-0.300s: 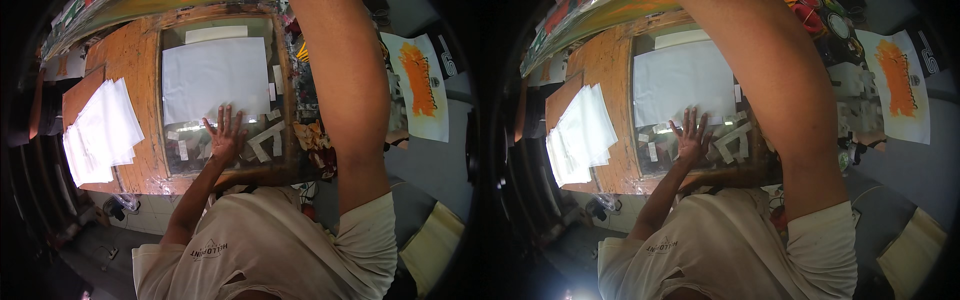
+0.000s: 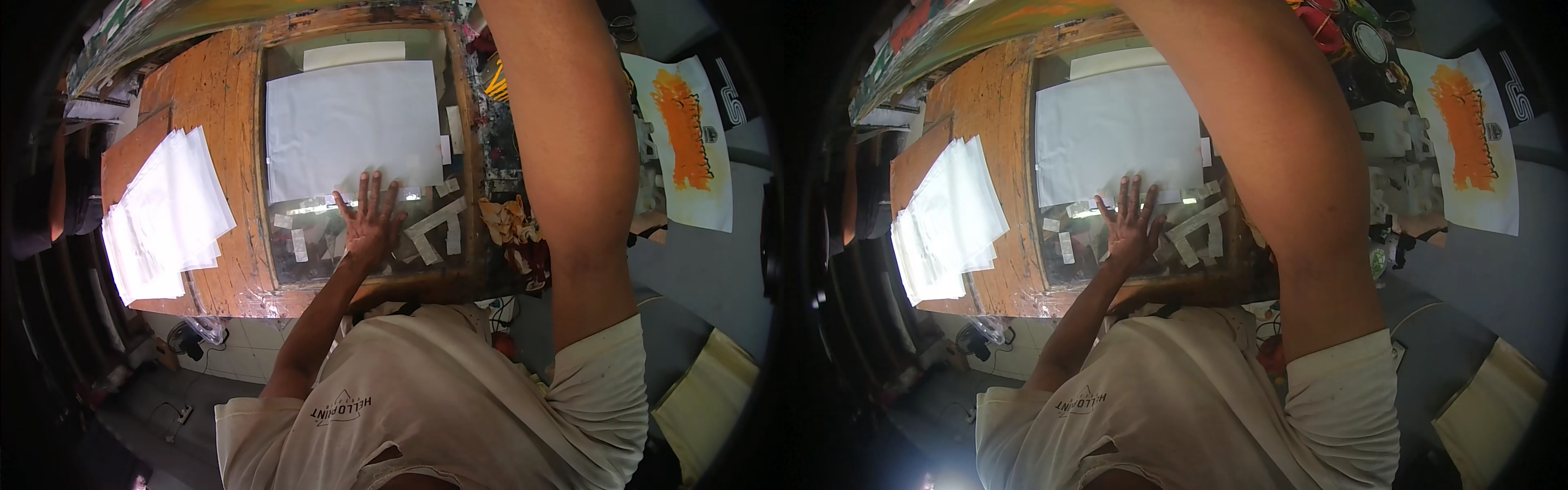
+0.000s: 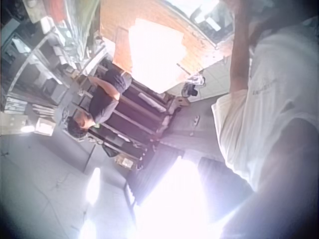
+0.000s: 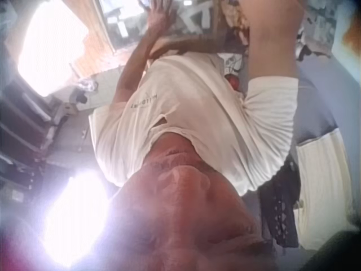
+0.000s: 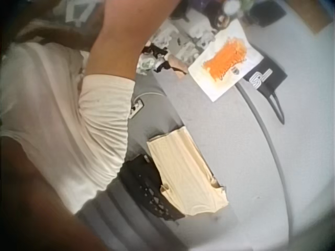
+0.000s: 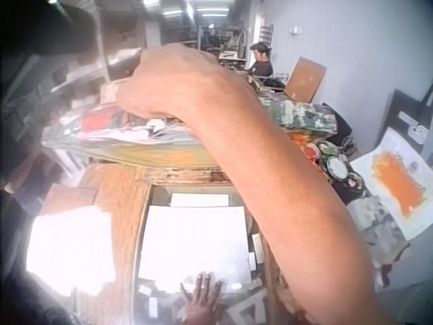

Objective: The person performs screen printing by placing sheets of paper onto a surface, lowering a screen, and pulling a squeegee across it. They repeat this process for multiple sheets, placing the printed papers to the side.

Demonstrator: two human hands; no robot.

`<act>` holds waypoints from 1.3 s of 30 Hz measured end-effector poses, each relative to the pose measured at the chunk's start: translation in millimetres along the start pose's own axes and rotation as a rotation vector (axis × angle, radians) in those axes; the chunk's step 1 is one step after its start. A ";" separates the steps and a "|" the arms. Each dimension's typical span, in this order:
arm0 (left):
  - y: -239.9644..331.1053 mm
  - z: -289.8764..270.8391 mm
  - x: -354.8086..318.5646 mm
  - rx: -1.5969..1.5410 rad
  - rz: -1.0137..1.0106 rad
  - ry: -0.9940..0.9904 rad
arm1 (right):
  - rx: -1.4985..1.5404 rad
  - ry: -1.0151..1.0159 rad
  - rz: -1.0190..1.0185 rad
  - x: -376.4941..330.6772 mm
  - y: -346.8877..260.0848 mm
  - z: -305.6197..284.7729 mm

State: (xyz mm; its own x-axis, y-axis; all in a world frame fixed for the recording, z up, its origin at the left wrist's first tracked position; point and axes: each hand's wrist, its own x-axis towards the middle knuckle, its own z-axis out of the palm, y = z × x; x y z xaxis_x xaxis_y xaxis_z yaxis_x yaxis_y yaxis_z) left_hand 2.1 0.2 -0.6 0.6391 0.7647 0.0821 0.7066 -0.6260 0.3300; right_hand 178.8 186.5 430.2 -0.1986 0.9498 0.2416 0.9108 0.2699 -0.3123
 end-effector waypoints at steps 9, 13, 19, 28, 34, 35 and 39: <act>-1.3 -2.8 -2.4 0.017 0.010 -0.028 | -0.202 -0.002 0.152 29.3 -11.8 15.9; -2.5 0.3 -3.5 -0.021 -0.005 -0.020 | -0.208 0.063 0.018 23.5 -5.3 17.1; -1.7 -2.3 -5.1 -0.079 0.032 0.089 | -0.047 0.088 -0.029 13.4 -12.3 12.3; -10.3 -152.4 -6.7 -1.187 -0.293 0.533 | -0.150 0.085 -0.011 -81.1 -23.9 103.2; -1.5 -155.4 -62.1 -2.136 -0.880 0.263 | -0.170 0.070 0.018 -209.6 -30.0 263.3; -9.0 -140.9 -59.8 -2.077 -1.006 0.224 | -0.185 0.055 0.028 -213.2 -23.9 283.2; -30.4 -89.6 -53.8 -1.992 -1.267 0.188 | -0.082 0.085 0.053 -217.3 -3.3 322.1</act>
State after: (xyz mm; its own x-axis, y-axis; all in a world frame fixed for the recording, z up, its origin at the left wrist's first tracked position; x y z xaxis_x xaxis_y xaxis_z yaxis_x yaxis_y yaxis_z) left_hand -81.0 -8.2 69.3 0.1911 0.5773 -0.7939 -0.5326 0.7403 0.4102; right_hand 102.3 30.2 82.9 -0.1210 0.9449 0.3043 0.9465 0.2022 -0.2514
